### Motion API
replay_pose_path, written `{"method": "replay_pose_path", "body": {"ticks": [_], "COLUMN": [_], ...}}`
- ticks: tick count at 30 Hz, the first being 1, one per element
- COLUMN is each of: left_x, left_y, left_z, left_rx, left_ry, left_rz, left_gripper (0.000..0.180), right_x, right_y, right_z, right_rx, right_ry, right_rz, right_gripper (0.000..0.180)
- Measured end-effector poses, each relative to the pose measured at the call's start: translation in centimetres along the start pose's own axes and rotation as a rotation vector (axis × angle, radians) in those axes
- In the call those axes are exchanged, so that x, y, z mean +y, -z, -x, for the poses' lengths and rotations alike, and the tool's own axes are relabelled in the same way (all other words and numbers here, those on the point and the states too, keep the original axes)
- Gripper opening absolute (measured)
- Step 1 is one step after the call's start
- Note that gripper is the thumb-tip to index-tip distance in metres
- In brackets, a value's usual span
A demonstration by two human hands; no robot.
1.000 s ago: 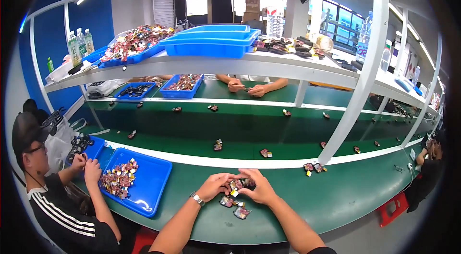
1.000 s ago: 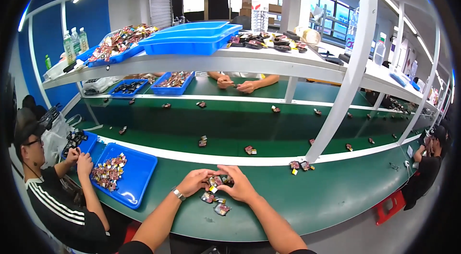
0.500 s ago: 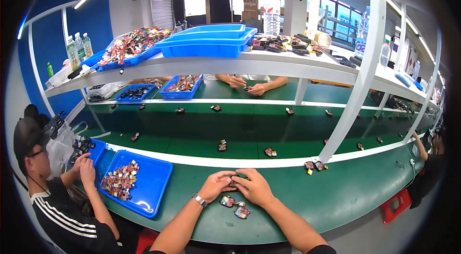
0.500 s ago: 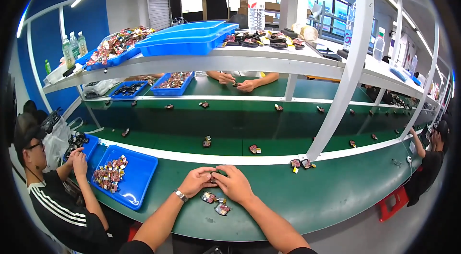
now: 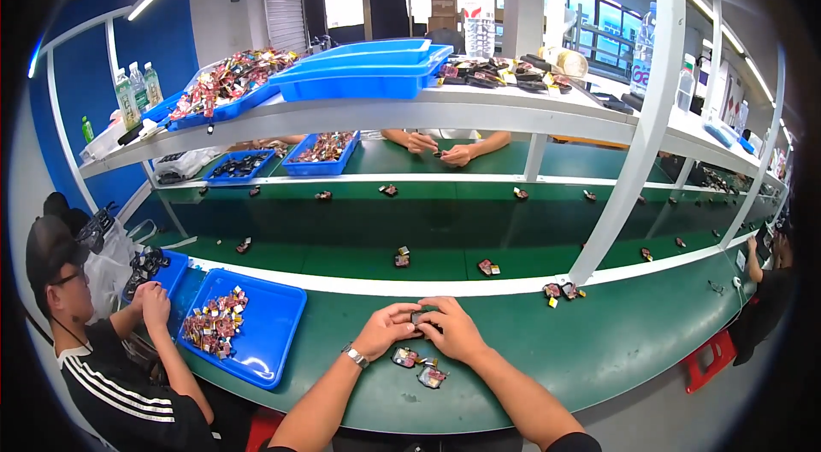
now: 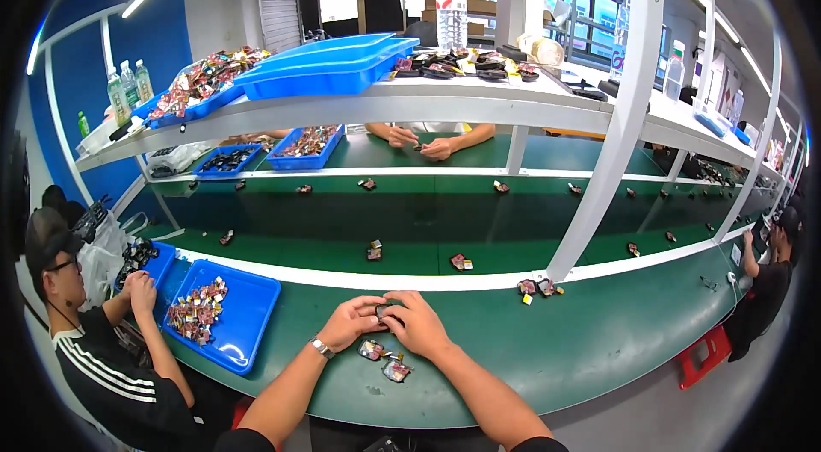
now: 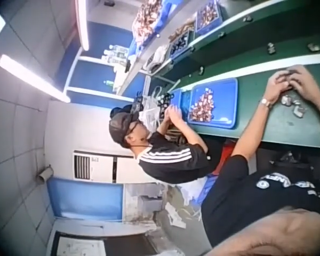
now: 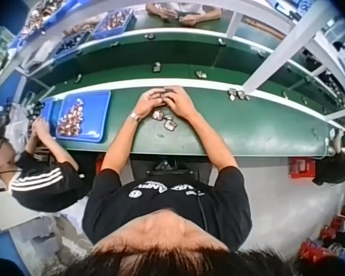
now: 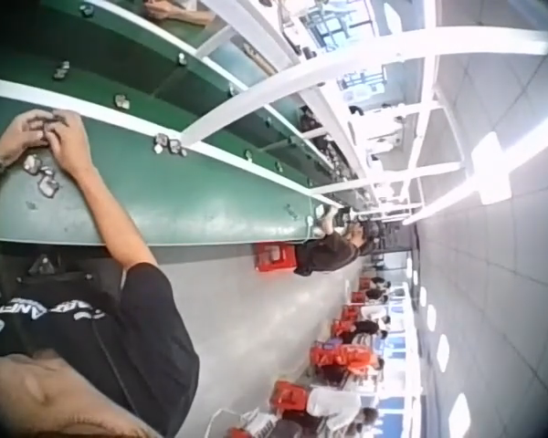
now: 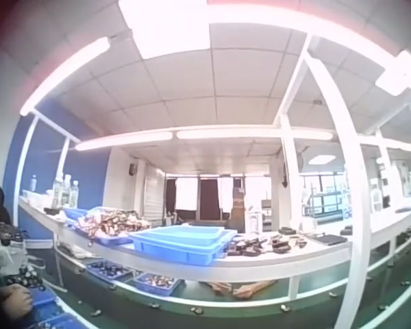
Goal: Assembling small mechanical or plastic components at a factory workbench.
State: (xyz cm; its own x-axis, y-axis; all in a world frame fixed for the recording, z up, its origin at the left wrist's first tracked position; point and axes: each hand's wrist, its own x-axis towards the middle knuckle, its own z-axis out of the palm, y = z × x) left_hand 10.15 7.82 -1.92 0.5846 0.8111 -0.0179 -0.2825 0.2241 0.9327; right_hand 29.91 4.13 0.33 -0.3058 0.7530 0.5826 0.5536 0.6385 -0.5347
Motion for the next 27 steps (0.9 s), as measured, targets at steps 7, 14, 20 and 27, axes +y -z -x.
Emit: {"method": "replay_pose_path", "body": {"ticks": [7,14,20,27], "left_x": [-0.1,-0.4,-0.3,-0.2], "left_y": [0.2,0.0,-0.2,-0.1], "left_z": [-0.1,-0.3,-0.2,-0.1], "left_rx": [-0.048,0.016,0.004,0.013], "left_ry": [0.016,0.039,0.025,0.035], "left_rz": [-0.031,-0.113,-0.060,-0.047], "left_gripper": [0.039,0.033,0.030,0.030], "right_x": [0.2,0.1,0.2,-0.2], "right_y": [-0.3,0.1,-0.9,-1.3], "right_z": [0.3,0.5,0.8,0.9], "right_rx": [-0.014,-0.075,0.055,0.086], "right_ry": [-0.099,-0.082,-0.118,-0.132], "right_rz": [-0.056,-0.147,-0.071,-0.090], "right_gripper": [0.009,0.010,0.014,0.012]}}
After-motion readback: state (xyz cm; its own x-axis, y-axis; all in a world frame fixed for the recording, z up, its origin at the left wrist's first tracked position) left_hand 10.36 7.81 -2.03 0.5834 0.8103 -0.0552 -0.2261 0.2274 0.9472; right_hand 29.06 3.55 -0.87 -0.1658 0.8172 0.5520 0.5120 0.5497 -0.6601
